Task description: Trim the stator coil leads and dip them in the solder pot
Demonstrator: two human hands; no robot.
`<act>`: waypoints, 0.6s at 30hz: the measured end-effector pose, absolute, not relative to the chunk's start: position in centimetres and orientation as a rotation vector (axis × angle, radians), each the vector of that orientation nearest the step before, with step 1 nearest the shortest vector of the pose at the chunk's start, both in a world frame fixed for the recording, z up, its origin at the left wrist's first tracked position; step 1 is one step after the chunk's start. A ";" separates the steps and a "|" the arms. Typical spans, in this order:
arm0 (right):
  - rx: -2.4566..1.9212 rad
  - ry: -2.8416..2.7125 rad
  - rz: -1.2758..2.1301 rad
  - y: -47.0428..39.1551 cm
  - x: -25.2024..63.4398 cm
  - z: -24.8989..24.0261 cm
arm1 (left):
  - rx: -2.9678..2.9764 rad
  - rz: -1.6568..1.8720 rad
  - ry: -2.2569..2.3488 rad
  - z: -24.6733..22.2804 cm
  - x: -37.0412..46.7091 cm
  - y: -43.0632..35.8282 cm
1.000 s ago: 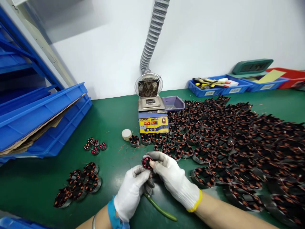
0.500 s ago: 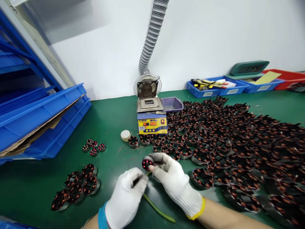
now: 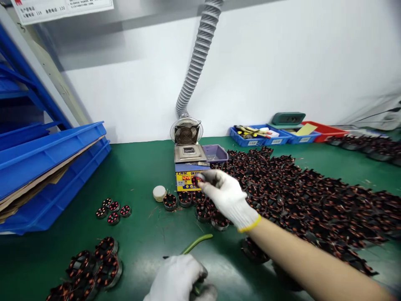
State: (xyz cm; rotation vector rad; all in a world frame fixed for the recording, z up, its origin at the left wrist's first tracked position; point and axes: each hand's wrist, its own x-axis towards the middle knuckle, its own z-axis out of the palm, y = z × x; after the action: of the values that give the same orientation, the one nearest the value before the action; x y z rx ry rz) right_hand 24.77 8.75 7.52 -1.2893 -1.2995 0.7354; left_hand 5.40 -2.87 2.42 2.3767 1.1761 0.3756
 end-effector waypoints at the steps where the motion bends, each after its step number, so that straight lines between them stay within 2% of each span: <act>1: -1.358 -1.352 0.640 10.7 25.2 8.4 | 2.487 0.337 1.123 2.0 5.4 -2.9; 8: -1.704 -1.511 0.199 21.7 26.6 12.8 | 2.827 0.307 1.062 0.5 6.4 -1.6; 18: -1.954 -1.789 -0.049 25.2 24.8 12.0 | 2.751 0.416 1.131 -5.1 8.1 -1.5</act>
State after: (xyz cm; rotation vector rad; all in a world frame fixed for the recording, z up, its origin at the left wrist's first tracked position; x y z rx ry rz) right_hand 24.80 25.15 12.02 -1.9539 -1.7886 -0.0487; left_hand 8.07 -1.48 -5.12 2.7510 1.1307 0.4155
